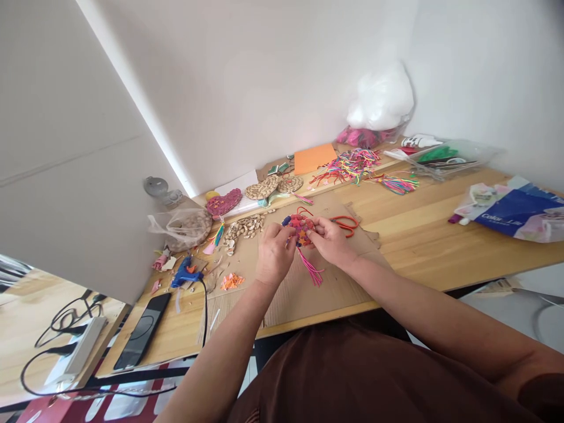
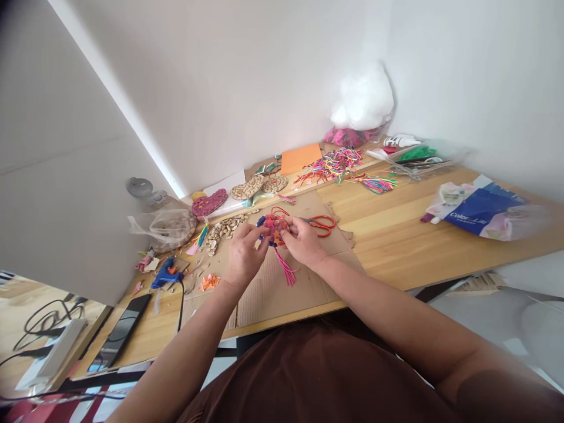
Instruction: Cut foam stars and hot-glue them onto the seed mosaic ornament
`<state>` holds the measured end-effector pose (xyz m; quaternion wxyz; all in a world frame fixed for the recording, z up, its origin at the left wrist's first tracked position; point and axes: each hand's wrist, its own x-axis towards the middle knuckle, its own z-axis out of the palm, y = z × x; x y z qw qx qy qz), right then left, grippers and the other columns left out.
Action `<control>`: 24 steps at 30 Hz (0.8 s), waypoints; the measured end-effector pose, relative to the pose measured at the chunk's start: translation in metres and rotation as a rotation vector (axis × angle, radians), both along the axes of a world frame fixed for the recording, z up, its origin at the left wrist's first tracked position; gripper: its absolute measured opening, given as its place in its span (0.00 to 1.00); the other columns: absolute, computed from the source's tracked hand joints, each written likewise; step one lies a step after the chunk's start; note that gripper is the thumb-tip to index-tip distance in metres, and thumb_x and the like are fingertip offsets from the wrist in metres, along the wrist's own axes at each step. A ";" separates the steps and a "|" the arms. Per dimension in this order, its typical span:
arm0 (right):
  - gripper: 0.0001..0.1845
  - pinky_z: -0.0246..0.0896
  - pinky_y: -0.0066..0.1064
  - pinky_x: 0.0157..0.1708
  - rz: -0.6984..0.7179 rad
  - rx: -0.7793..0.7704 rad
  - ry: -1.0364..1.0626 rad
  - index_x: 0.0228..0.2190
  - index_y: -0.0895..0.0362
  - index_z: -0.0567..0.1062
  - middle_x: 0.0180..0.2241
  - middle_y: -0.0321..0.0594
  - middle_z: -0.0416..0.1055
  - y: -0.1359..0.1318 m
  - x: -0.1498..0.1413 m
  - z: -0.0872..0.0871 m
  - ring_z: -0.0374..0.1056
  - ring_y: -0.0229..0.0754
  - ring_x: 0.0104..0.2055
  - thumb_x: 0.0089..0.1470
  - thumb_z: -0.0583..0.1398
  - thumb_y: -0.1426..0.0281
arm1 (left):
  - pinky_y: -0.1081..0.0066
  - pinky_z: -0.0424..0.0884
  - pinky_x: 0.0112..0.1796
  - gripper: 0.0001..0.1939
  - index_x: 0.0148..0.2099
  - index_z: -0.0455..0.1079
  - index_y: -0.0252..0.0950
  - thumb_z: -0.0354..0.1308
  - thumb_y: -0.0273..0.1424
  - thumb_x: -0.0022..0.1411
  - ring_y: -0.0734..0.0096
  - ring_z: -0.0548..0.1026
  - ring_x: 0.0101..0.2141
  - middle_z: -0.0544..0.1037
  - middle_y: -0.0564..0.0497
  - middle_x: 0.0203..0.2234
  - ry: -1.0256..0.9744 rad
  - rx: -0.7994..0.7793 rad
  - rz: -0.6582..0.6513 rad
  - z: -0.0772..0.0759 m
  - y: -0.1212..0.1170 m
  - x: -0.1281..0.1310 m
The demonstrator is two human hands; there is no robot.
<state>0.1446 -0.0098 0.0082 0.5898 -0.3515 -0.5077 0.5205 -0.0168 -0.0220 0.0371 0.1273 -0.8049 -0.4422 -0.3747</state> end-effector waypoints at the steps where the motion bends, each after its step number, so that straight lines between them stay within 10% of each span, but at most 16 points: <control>1: 0.09 0.75 0.32 0.33 0.005 0.005 0.001 0.39 0.55 0.74 0.37 0.41 0.78 0.000 0.000 0.001 0.76 0.42 0.36 0.53 0.61 0.70 | 0.66 0.70 0.37 0.04 0.39 0.76 0.36 0.61 0.26 0.61 0.65 0.72 0.34 0.72 0.48 0.30 0.013 0.013 0.009 0.001 0.001 0.001; 24: 0.09 0.72 0.31 0.32 -0.021 0.027 -0.042 0.38 0.55 0.75 0.35 0.40 0.77 0.003 0.001 -0.005 0.74 0.41 0.35 0.51 0.62 0.70 | 0.61 0.69 0.39 0.06 0.32 0.69 0.36 0.55 0.23 0.62 0.60 0.70 0.34 0.71 0.45 0.30 0.270 -0.039 0.086 0.002 0.007 0.003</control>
